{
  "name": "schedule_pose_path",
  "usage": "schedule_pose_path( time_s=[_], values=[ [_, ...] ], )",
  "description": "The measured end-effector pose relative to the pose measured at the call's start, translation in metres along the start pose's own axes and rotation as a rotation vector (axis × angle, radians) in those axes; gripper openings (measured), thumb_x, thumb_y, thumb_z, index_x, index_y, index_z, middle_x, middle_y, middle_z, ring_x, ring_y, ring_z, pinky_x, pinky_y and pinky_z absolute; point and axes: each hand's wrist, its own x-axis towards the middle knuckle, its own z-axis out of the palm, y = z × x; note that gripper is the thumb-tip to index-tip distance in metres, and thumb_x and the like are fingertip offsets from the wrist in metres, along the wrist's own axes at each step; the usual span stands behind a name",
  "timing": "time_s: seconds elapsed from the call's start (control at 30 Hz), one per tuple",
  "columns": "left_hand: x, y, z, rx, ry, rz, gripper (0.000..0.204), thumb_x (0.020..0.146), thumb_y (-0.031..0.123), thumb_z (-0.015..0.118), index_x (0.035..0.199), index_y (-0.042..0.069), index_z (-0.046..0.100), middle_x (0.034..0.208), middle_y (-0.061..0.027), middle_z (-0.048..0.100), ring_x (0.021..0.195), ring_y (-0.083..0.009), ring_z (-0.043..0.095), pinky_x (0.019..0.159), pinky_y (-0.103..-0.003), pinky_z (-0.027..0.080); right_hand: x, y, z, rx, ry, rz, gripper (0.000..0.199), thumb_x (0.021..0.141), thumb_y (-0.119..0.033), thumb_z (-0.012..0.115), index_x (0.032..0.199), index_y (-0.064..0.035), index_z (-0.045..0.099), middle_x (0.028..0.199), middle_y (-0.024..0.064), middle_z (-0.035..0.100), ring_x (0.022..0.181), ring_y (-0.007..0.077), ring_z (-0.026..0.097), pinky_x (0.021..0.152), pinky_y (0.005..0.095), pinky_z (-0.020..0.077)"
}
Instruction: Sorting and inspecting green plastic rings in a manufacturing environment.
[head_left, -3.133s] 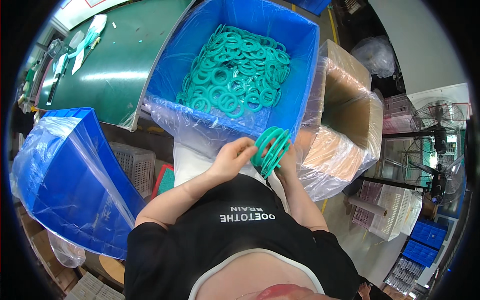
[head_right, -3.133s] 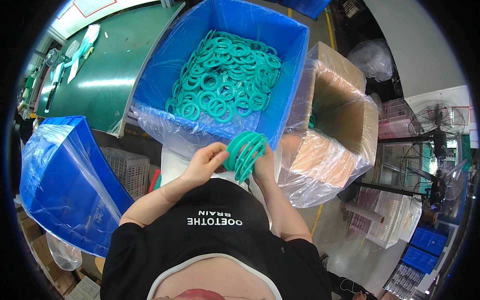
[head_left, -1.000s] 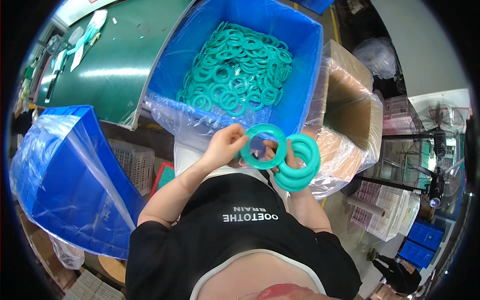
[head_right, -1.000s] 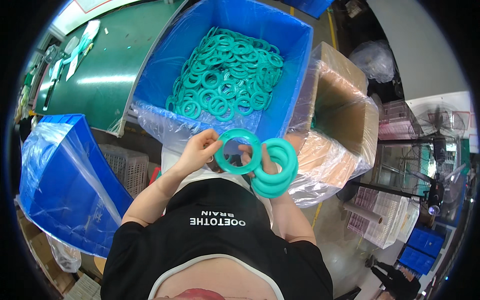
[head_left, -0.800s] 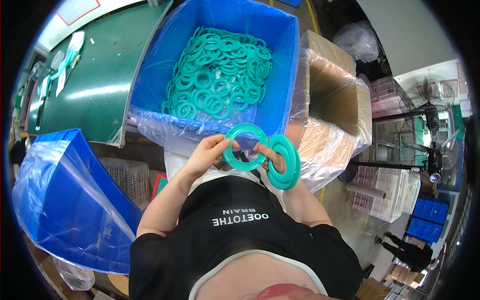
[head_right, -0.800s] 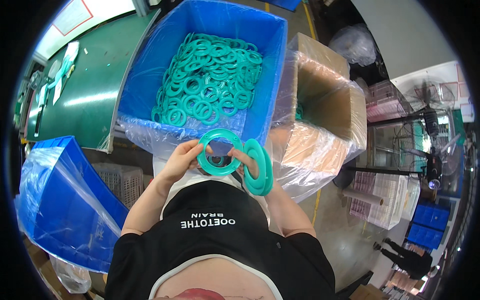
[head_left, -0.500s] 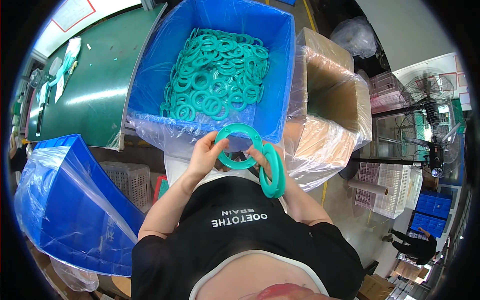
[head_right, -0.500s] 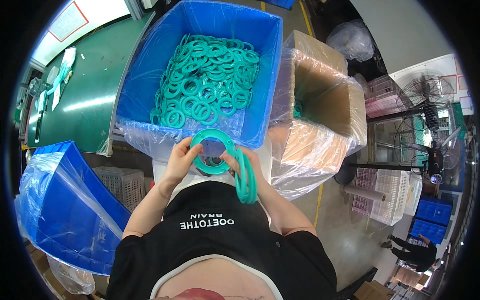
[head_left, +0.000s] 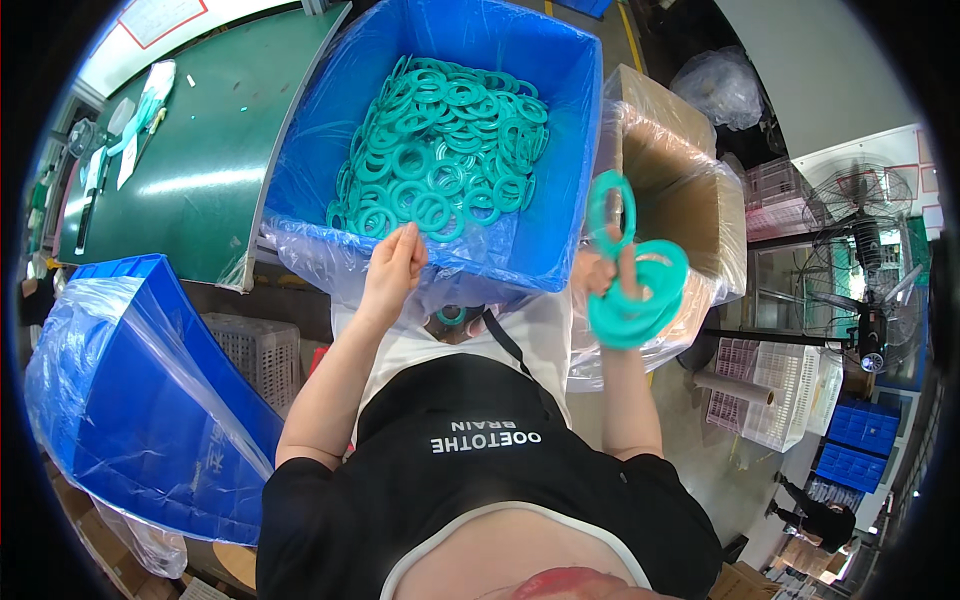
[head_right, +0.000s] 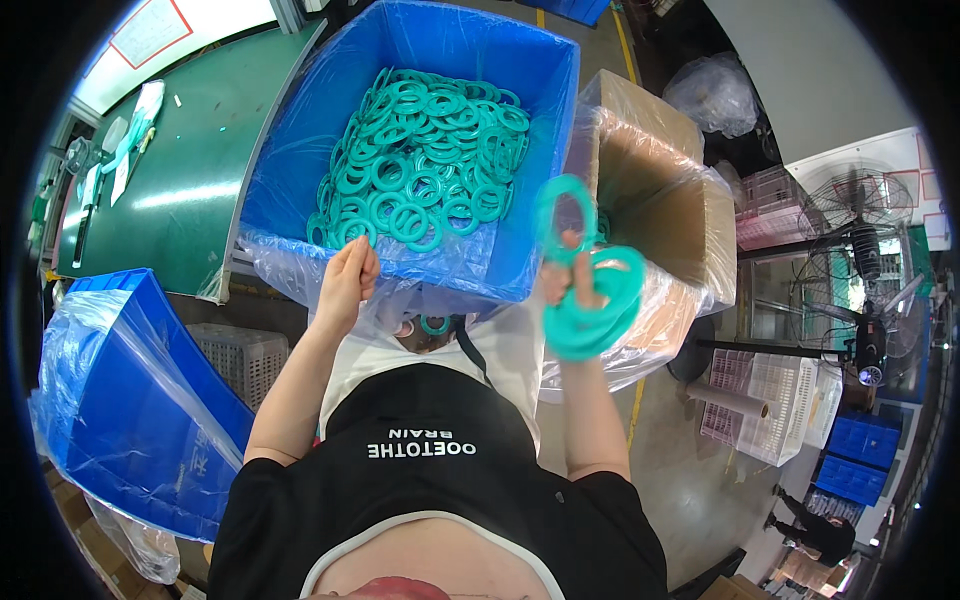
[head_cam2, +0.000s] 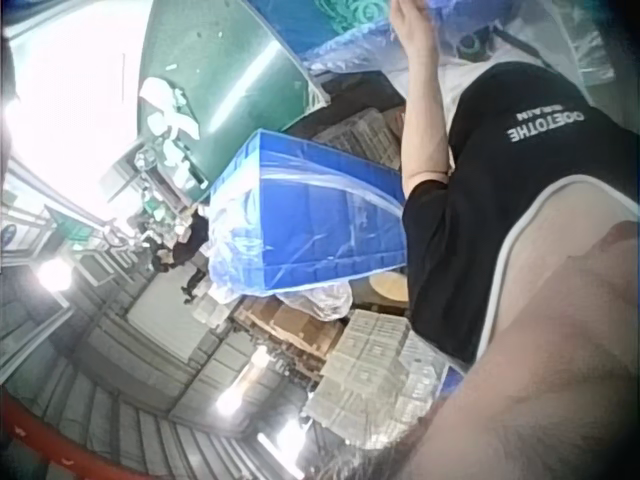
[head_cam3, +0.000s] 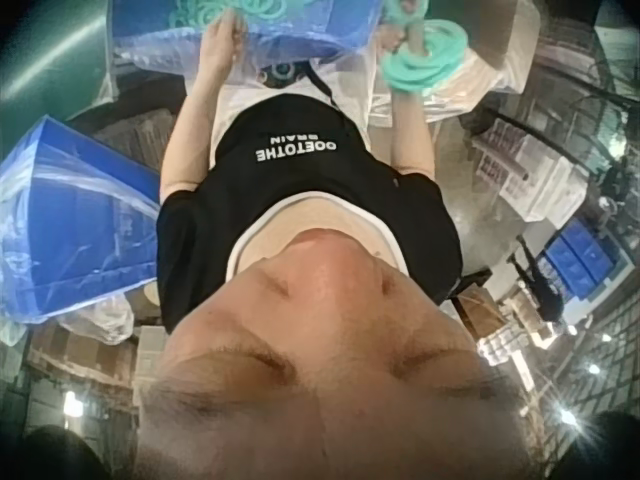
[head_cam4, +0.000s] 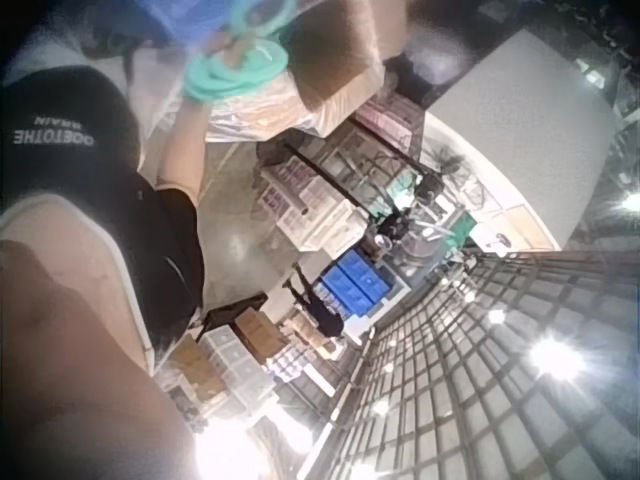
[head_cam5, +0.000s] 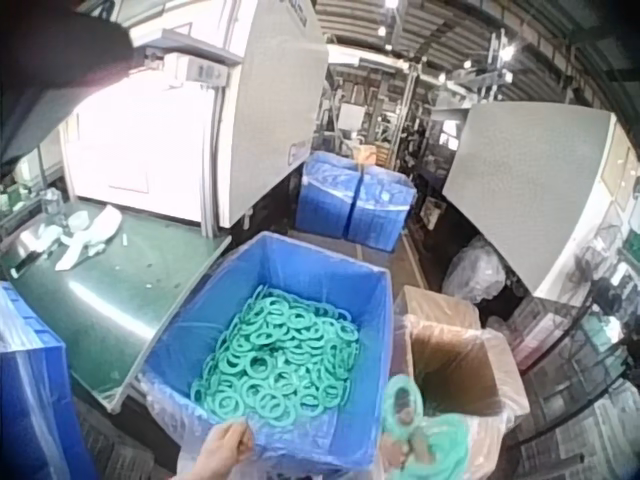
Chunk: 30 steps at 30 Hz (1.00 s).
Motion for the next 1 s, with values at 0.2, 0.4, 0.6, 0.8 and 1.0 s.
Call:
schedule_pose_path(
  time_s=[0.2,0.4,0.6,0.8,1.0],
  values=[
    [-0.017,-0.012,0.023,-0.084,-0.248,-0.198,0.026,0.098,0.028,0.049,0.086,0.006,0.057,0.072,0.0024,0.048,0.051,-0.0017,0.032,0.043,-0.019,0.023,0.002,0.016,-0.005,0.202,-0.3,0.422,0.035,0.1,-0.028,0.047,0.119,0.0013,0.053,0.064,-0.0032,0.038,0.051,0.004,0.036,0.043,0.0175,0.0288],
    [-0.035,-0.007,0.044,0.222,-0.303,-0.022,0.026,0.097,0.027,0.05,0.105,0.006,0.063,0.071,0.0044,0.055,0.053,-0.0013,0.045,0.043,-0.019,0.033,-0.022,0.051,0.036,-0.551,-0.255,0.281,0.032,0.094,-0.027,0.058,0.109,0.0008,0.058,0.064,-0.0032,0.048,0.051,0.0045,0.043,0.044,0.0185,0.0328],
    [-0.047,-0.01,0.044,0.15,-0.427,-0.115,0.028,0.097,0.03,0.053,0.107,0.006,0.062,0.072,0.0066,0.053,0.059,-0.0014,0.042,0.052,-0.019,0.033,-0.014,0.052,0.04,-0.666,-0.073,0.171,0.02,0.09,-0.023,0.065,0.084,-0.0043,0.061,0.063,-0.0023,0.056,0.054,0.0057,0.05,0.048,0.0219,0.0382],
    [-0.044,-0.014,0.03,-0.04,-0.431,-0.244,0.023,0.098,0.03,0.052,0.091,0.009,0.06,0.071,0.0067,0.055,0.06,-0.0008,0.045,0.051,-0.018,0.032,-0.023,0.041,0.037,-0.535,-0.1,0.216,0.035,0.09,-0.039,0.062,0.08,-0.0057,0.058,0.061,-0.0024,0.05,0.054,0.0052,0.044,0.049,0.0205,0.0326],
    [-0.034,-0.028,0.028,0.531,-0.024,0.19,0.022,0.095,0.025,0.055,0.087,0.005,0.058,0.066,-0.0069,0.057,0.057,-0.0166,0.057,0.05,-0.032,0.04,-0.041,0.035,0.051,-0.547,-0.176,0.291,0.027,0.09,-0.03,0.064,0.082,-0.0046,0.062,0.06,-0.0027,0.049,0.053,0.0044,0.045,0.047,0.0199,0.0321]
  ],
)
